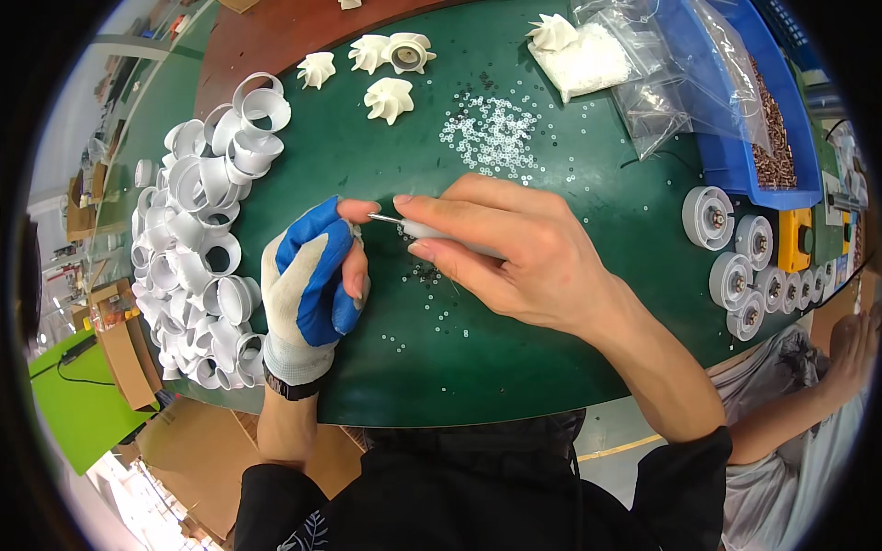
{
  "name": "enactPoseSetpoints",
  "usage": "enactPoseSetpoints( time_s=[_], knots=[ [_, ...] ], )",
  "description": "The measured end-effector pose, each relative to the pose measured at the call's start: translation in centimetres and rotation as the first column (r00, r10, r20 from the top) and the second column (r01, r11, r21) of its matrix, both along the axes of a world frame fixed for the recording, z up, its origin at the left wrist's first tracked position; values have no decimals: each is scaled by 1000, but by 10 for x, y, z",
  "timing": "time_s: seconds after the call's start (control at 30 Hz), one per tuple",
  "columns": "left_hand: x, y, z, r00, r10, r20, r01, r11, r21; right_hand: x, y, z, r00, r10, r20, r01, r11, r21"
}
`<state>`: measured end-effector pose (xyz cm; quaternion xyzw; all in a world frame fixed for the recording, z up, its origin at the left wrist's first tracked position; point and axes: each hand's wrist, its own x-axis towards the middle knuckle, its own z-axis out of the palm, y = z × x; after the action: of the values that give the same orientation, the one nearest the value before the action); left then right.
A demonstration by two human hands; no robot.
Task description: Manually assembling small white plastic housings by inserting metal terminals and using a probe tool.
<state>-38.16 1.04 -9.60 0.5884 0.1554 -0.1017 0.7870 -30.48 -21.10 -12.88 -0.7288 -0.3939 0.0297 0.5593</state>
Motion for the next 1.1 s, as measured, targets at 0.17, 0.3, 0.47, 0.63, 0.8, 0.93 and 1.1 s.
enactPoseSetpoints(
  time_s=[0.17, 0.3, 0.47, 0.63, 0.8, 0.93, 1.1],
  knots=[
    [2, -6, 2, 998, 57, -14, -56, 998, 35, 0, 0, 0, 1000, 6, 2, -6, 1000, -5],
    [1, -6, 4, 998, 67, -15, -66, 997, 41, 1, -1, 1, 1000, 5, 5, -5, 1000, -5],
    [2, -14, 10, 997, 75, -35, -69, 988, 138, 0, -1, 0, 1000, 3, 5, -3, 1000, -10],
    [1, -21, 11, 991, 135, -19, -126, 959, 254, -1, 0, -2, 998, 19, 60, -19, 1000, -11],
    [2, -15, 8, 993, 121, 1, -119, 977, 175, -2, 0, -1, 999, 2, 54, -3, 1000, 21],
    [3, -22, 11, 993, 121, 20, -121, 954, 273, -2, 1, -2, 999, -1, 54, 0, 1000, 21],
    [3, -22, 12, 992, 122, 6, -119, 955, 270, -2, 1, -1, 999, -9, 51, 8, 1000, 4]
  ],
)
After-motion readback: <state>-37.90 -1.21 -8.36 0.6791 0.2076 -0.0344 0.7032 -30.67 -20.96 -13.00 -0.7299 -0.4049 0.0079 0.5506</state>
